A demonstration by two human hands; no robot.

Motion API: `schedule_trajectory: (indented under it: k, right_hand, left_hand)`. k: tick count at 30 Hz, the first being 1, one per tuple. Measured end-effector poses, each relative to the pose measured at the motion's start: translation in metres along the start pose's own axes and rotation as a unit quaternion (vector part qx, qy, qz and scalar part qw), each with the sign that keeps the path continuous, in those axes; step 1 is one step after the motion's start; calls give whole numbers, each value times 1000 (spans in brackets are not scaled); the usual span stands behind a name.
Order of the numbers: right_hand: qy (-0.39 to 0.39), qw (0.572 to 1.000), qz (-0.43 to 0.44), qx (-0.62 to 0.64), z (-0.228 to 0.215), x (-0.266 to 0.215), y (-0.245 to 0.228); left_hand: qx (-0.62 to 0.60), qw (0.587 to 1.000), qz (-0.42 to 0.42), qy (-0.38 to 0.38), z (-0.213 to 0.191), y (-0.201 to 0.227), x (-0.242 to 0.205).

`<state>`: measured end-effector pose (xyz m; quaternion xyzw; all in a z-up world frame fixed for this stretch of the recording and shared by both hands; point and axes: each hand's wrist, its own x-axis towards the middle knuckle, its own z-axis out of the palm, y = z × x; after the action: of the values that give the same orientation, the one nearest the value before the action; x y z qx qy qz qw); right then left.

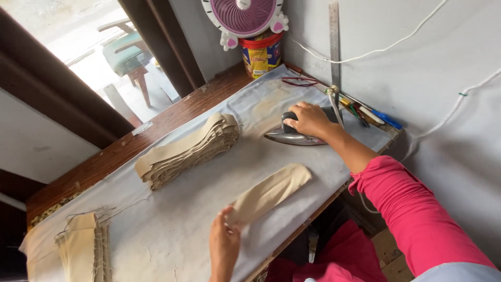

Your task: The person irons several beige fabric pieces one by one on a table covered with a white cloth. They pick up each piece, smooth it, and press it with an iron before moving to the next piece from a nearby stack.

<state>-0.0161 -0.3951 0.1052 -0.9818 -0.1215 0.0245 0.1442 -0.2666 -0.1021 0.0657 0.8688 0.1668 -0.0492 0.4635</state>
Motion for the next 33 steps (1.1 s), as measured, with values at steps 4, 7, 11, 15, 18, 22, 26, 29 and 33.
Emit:
schedule_trajectory:
  k: [4, 7, 11, 15, 18, 22, 26, 29, 33]
  right_hand:
    - [16, 997, -23, -69, 9, 14, 2]
    - [-16, 996, -13, -83, -3, 13, -8]
    - [-109, 991, 36, -66, -26, -5, -31]
    - [-153, 988, -6, -30, -43, -35, -85]
    - [-144, 986, -82, -35, -29, -38, -119]
    - [-204, 974, -96, -35, -7, -52, -160]
    - [-167, 971, -149, -82, 15, -58, -172]
    - [-187, 965, -153, -101, 15, -70, -177]
    - [-181, 958, -179, -131, 32, -77, -171]
  left_hand:
    - [19, 984, 126, 121, -31, -48, 37]
    - [11, 993, 40, 111, -47, -52, 29]
    - [18, 981, 75, 178, -34, -89, 12]
    - [73, 926, 132, 346, -14, -146, 8]
    - [70, 932, 129, 330, -17, -147, -5]
    - [108, 904, 208, 358, -16, -153, -21]
    - [167, 879, 189, 405, -20, -143, -37]
    - [209, 861, 191, 423, -20, -143, -45]
    - [225, 855, 162, 438, -16, -143, -44]
